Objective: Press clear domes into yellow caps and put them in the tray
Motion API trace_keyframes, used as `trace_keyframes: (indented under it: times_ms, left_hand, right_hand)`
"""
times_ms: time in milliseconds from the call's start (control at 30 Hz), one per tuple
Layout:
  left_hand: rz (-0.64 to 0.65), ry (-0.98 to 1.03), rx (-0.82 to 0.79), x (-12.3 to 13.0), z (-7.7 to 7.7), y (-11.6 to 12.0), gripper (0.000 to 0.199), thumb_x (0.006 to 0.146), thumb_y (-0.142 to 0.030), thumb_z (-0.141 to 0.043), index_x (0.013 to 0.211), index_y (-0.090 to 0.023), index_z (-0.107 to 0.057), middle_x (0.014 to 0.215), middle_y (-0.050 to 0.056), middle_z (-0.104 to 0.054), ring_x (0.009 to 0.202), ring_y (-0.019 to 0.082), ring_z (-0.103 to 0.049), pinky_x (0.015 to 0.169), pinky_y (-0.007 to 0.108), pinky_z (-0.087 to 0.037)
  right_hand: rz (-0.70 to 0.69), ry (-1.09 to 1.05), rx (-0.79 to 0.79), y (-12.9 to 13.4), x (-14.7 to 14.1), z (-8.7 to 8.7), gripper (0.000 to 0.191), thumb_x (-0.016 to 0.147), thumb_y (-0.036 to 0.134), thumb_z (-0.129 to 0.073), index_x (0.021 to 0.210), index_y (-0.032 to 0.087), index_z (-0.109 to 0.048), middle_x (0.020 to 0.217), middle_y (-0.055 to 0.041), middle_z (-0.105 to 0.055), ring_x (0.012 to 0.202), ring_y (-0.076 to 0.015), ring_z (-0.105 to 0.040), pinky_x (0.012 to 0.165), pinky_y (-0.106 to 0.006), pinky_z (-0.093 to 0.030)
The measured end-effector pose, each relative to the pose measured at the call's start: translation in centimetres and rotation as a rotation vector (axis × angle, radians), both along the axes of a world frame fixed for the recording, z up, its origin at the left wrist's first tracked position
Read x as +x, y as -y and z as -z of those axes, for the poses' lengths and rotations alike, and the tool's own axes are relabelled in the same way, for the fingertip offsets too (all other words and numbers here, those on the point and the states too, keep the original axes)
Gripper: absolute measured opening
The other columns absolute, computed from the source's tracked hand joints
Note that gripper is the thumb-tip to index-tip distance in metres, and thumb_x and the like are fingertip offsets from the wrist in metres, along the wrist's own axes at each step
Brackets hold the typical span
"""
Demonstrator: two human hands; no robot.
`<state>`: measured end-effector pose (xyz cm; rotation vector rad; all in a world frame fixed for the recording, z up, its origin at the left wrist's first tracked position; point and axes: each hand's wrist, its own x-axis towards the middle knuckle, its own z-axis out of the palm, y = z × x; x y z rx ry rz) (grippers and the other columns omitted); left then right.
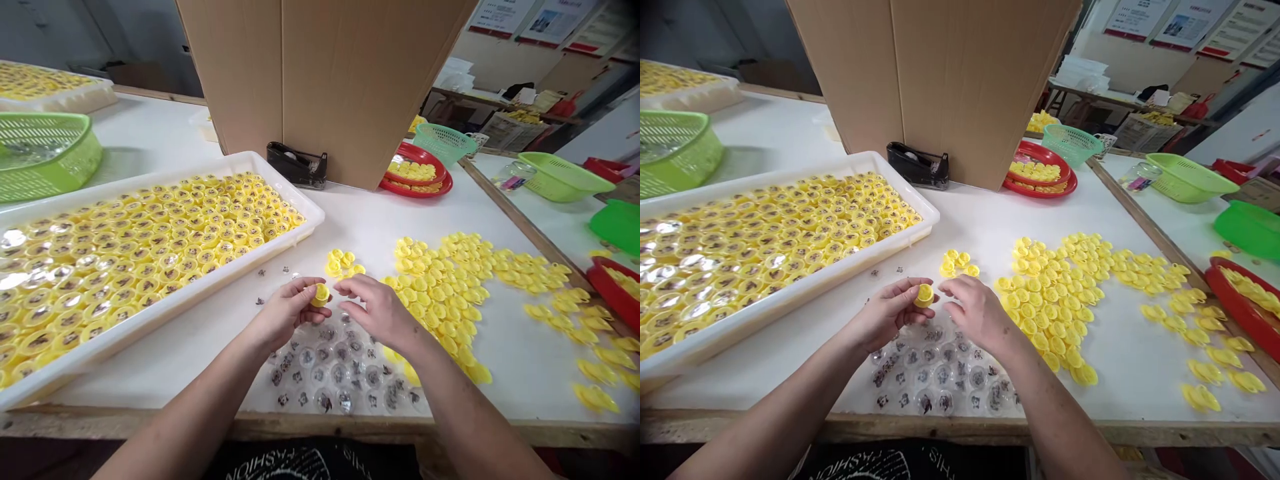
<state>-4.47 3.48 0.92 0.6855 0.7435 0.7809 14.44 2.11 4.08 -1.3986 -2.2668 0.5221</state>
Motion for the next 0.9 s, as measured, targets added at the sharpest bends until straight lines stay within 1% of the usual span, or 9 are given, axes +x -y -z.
trace_keyframes:
  times_ms: [67, 133, 200, 300, 433, 567, 667, 800, 900]
  left_hand:
    - [-0.064, -0.036, -0.020, -0.6, 0.2, -0.4, 0.029, 0.085, -0.026, -0.057, 0.110, -0.014, -0.050, 0.088, 0.010, -0.065, 0.068, 0.015, -0.067, 0.059, 0.022, -0.051]
    - [-0.106, -0.050, -0.026, -1.0, 0.3, -0.8, 0.024, 0.085, -0.027, -0.057, 0.103, -0.015, -0.049, 0.086, 0.010, -0.065, 0.068, 0.016, -0.067, 0.059, 0.022, -0.052]
    - [-0.122, -0.043, -0.023, -1.2, 0.5, -1.0, 0.020, 0.084, -0.027, -0.059, 0.096, -0.015, -0.050, 0.084, 0.009, -0.065, 0.068, 0.015, -0.067, 0.060, 0.022, -0.052]
    - [-0.127, -0.018, -0.025, -1.2, 0.7, -1.1, 0.021, 0.081, -0.028, -0.062, 0.094, -0.014, -0.053, 0.083, 0.006, -0.063, 0.068, 0.015, -0.067, 0.060, 0.021, -0.052]
    - [-0.106, 0.030, -0.050, -1.1, 0.9, -1.0, 0.026, 0.084, -0.028, -0.059, 0.104, -0.013, -0.058, 0.082, 0.005, -0.061, 0.071, 0.016, -0.068, 0.064, 0.022, -0.053]
    - [-0.056, 0.061, -0.081, -1.1, 1.0, -0.8, 0.028, 0.085, -0.023, -0.057, 0.111, -0.012, -0.059, 0.078, 0.007, -0.064, 0.070, 0.015, -0.067, 0.064, 0.021, -0.051]
    - [-0.030, 0.070, -0.074, -1.0, 1.1, -0.6, 0.030, 0.082, -0.023, -0.061, 0.110, -0.013, -0.061, 0.076, 0.008, -0.066, 0.066, 0.012, -0.065, 0.059, 0.018, -0.049]
    - [-0.031, 0.085, -0.046, -0.7, 1.2, -0.4, 0.035, 0.077, -0.027, -0.067, 0.108, -0.013, -0.063, 0.080, 0.008, -0.068, 0.066, 0.012, -0.063, 0.059, 0.020, -0.048]
    - [-0.061, 0.043, -0.007, -0.4, 1.3, -0.2, 0.044, 0.074, -0.031, -0.070, 0.114, -0.015, -0.062, 0.083, 0.007, -0.068, 0.070, 0.013, -0.063, 0.063, 0.023, -0.049]
  right_hand:
    - [-0.078, 0.099, -0.031, 0.1, 1.3, 0.8, 0.036, 0.076, -0.002, -0.046, 0.100, 0.020, -0.062, 0.094, -0.0054, -0.061, 0.090, -0.0180, -0.055, 0.078, -0.032, -0.045]
    - [-0.151, 0.230, -0.077, 0.3, 2.2, 1.6, 0.041, 0.075, -0.005, -0.045, 0.100, 0.022, -0.064, 0.094, -0.0053, -0.061, 0.091, -0.0192, -0.054, 0.076, -0.032, -0.046]
    - [-0.193, 0.289, -0.117, 0.4, 2.6, 2.3, 0.037, 0.077, -0.001, -0.048, 0.097, 0.024, -0.066, 0.094, -0.0046, -0.060, 0.090, -0.0196, -0.054, 0.075, -0.032, -0.046]
    - [-0.187, 0.247, -0.150, 0.3, 2.5, 3.1, 0.024, 0.082, 0.006, -0.051, 0.089, 0.023, -0.068, 0.092, -0.0047, -0.061, 0.089, -0.0186, -0.055, 0.076, -0.031, -0.046]
    - [-0.081, 0.029, -0.254, 0.0, 2.0, 3.0, 0.018, 0.083, 0.010, -0.050, 0.085, 0.020, -0.065, 0.085, -0.0033, -0.062, 0.079, -0.0155, -0.060, 0.072, -0.030, -0.048]
    - [0.050, -0.404, -0.493, -0.2, 0.7, 1.3, 0.022, 0.082, 0.016, -0.053, 0.103, 0.023, -0.054, 0.080, 0.0013, -0.062, 0.072, -0.0128, -0.062, 0.066, -0.029, -0.051]
    - [0.060, -0.658, -0.605, -0.8, -0.5, 0.5, 0.019, 0.081, 0.020, -0.057, 0.100, 0.022, -0.055, 0.077, 0.0022, -0.060, 0.066, -0.0114, -0.062, 0.060, -0.026, -0.051]
    - [0.059, -0.805, -0.662, -1.7, -1.4, 1.3, 0.016, 0.080, 0.023, -0.060, 0.096, 0.021, -0.060, 0.076, 0.0032, -0.058, 0.061, -0.0088, -0.059, 0.058, -0.025, -0.050]
    - [0.126, -0.850, -0.617, -2.0, -1.9, 2.3, 0.015, 0.078, 0.024, -0.063, 0.093, 0.021, -0.063, 0.082, 0.0026, -0.059, 0.061, -0.0081, -0.060, 0.058, -0.024, -0.050]
